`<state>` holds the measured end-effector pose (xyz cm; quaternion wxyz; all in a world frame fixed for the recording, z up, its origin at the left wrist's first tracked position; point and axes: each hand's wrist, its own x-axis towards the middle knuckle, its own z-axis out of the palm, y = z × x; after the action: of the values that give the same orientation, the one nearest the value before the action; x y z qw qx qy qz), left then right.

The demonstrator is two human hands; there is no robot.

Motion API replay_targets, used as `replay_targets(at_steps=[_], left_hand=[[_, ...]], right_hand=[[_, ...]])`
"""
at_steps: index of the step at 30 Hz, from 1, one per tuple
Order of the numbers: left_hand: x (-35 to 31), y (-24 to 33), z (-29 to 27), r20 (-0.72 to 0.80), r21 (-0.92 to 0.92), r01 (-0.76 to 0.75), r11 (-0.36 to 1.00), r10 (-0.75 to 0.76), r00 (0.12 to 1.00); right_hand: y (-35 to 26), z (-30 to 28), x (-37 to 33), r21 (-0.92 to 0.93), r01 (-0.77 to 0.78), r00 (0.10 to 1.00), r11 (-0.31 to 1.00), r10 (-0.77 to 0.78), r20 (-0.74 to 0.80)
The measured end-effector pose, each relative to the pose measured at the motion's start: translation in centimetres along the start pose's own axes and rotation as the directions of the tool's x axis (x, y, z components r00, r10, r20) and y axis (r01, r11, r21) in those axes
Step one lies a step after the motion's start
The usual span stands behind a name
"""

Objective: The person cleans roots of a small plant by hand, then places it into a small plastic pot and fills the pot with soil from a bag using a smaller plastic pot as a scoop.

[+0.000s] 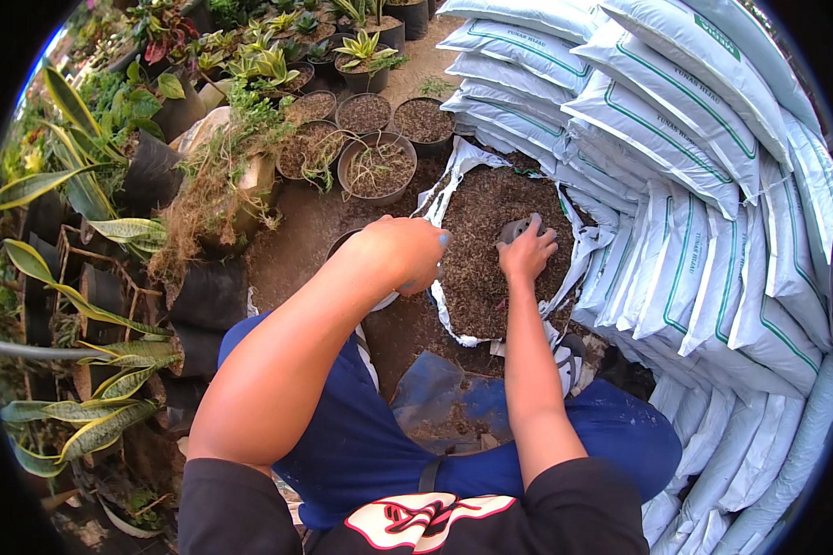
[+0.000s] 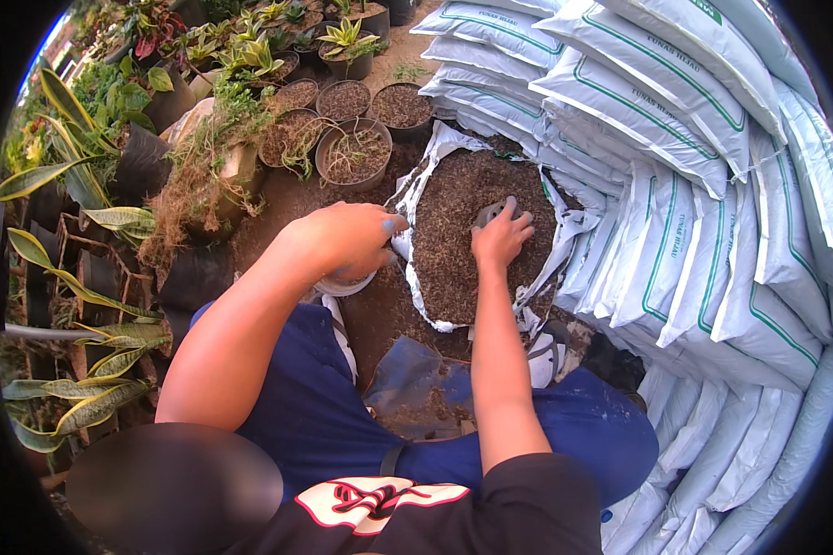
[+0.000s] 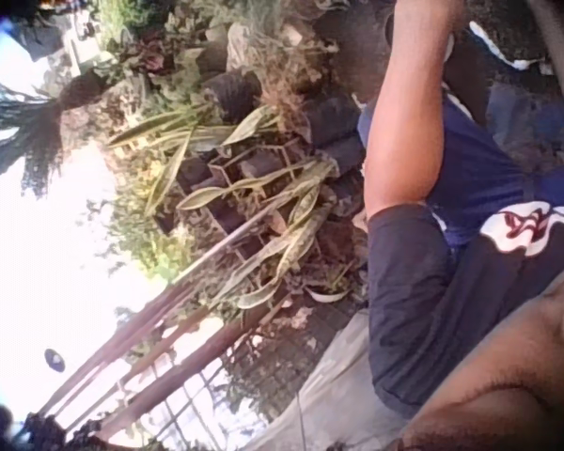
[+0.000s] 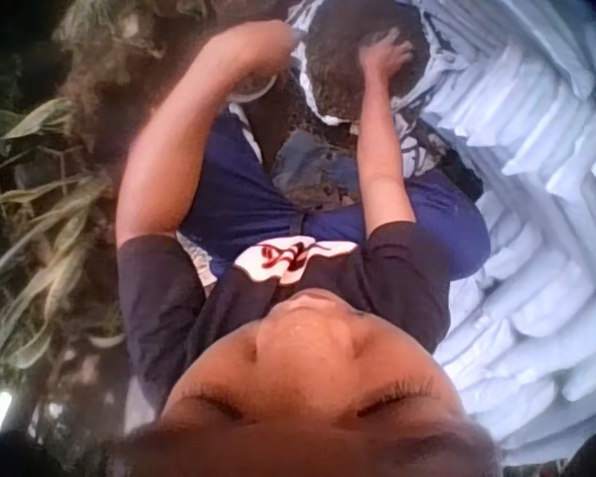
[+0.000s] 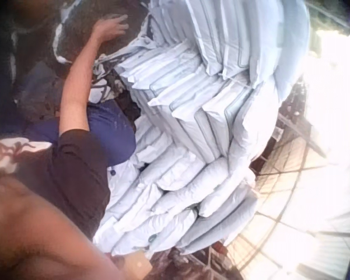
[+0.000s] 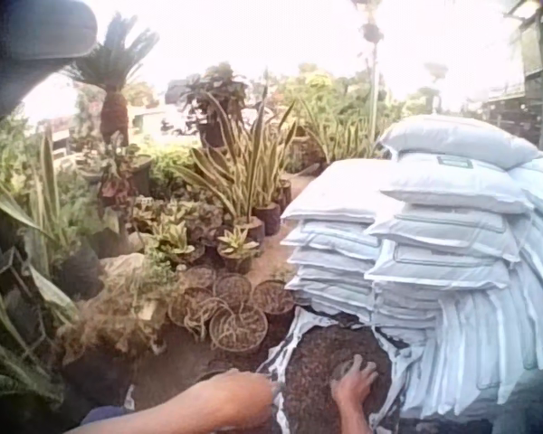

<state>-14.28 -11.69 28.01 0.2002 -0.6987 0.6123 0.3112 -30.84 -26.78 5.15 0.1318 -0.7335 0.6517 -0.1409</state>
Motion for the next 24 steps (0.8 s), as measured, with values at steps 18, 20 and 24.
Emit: replay_targets(at_steps=[18,20,24], left_hand=[[0.4,0.9,-2.1,0.012,-0.044,-0.115,0.992,0.116,0.993],[0.6,-1.2,-0.7,0.021,-0.046,-0.127,0.991,0.128,0.991],[-1.5,-1.7,-2.0,0.096,-0.123,-0.071,0.99,0.083,0.992]], right_hand=[[10.9,-0.1,2.7,0.501,-0.05,0.998,0.864,0.027,0.054],[5.1,0.2,-2.9,0.24,0.132,0.99,0.962,-0.114,-0.088],[-1.6,0.5,-9.2,-0.1,0.307,0.947,0.947,-0.314,-0.063]])
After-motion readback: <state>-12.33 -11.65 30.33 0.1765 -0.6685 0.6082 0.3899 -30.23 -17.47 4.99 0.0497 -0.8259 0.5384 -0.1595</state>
